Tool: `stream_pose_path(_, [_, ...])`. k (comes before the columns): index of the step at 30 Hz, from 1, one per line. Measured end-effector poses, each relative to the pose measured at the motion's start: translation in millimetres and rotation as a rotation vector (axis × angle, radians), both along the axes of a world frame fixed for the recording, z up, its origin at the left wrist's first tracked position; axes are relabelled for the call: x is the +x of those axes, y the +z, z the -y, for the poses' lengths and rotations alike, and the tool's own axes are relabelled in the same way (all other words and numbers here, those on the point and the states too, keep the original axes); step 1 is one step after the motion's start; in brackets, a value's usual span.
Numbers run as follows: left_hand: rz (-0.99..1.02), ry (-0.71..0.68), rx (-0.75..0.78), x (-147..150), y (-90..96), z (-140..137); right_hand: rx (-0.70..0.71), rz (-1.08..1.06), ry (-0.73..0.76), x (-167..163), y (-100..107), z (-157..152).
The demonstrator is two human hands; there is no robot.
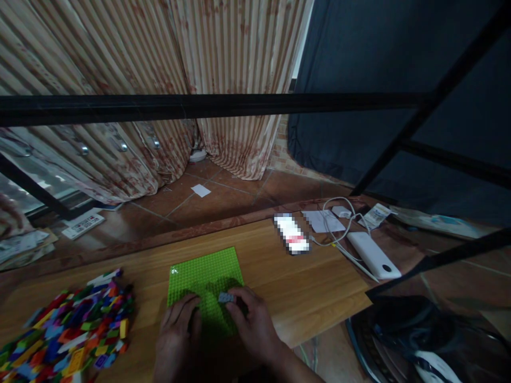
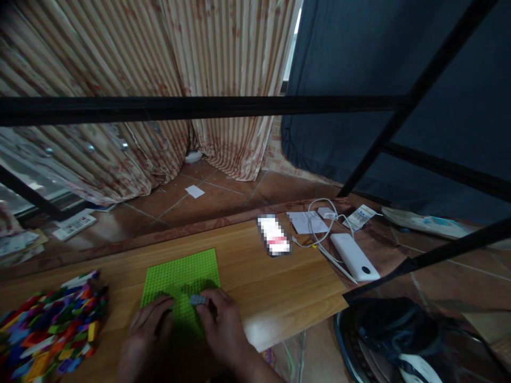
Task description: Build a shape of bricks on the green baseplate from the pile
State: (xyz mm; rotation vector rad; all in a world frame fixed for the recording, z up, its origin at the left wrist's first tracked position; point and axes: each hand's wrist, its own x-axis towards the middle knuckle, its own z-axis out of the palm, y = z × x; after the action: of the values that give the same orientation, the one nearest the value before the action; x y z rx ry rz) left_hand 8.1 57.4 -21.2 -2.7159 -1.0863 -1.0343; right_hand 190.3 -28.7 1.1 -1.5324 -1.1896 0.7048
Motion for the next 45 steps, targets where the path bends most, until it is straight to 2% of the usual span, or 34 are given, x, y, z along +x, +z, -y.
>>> stream_pose_path(5, [0.011, 0.017, 0.002, 2.1, 4.0, 2.0, 0.008, 0.007, -0.003, 0.0, 1.7, 0.6])
stream_pose_path(13, [0.044, 0.034, -0.082, 3.1, 3.7, 6.3, 0.018, 0.033, -0.020, 0.4, -1.6, 1.0])
stream_pose_path(20, [0.082, 0.091, -0.278, 7.4, 9.3, 18.9, 0.019, 0.068, -0.027, 2.6, -13.2, 5.0])
stream_pose_path(23, [0.117, 0.097, -0.350, 9.2, 11.7, 22.0, 0.006, 0.110, -0.021, 2.5, -12.3, 3.4])
stream_pose_path(26, [0.174, 0.109, -0.395, 10.0, 10.1, 23.2, 0.026, 0.173, -0.005, 1.0, -6.2, -4.8])
stream_pose_path(30, [0.258, 0.142, -0.454, 9.1, 6.4, 23.4, 0.071, 0.322, 0.007, -4.6, 0.1, -30.5])
stream_pose_path(36, [0.392, 0.209, -0.475, 2.4, 7.9, 24.2, 0.092, 0.530, 0.062, -23.1, -8.6, -71.1])
stream_pose_path(40, [0.445, 0.209, -0.478, -0.4, 5.8, 24.2, 0.071, 0.655, 0.052, -32.1, -18.4, -78.2])
stream_pose_path(45, [0.402, 0.229, -0.491, 3.3, 3.0, 24.9, 0.070, 0.674, 0.027, -31.9, -21.9, -78.1])
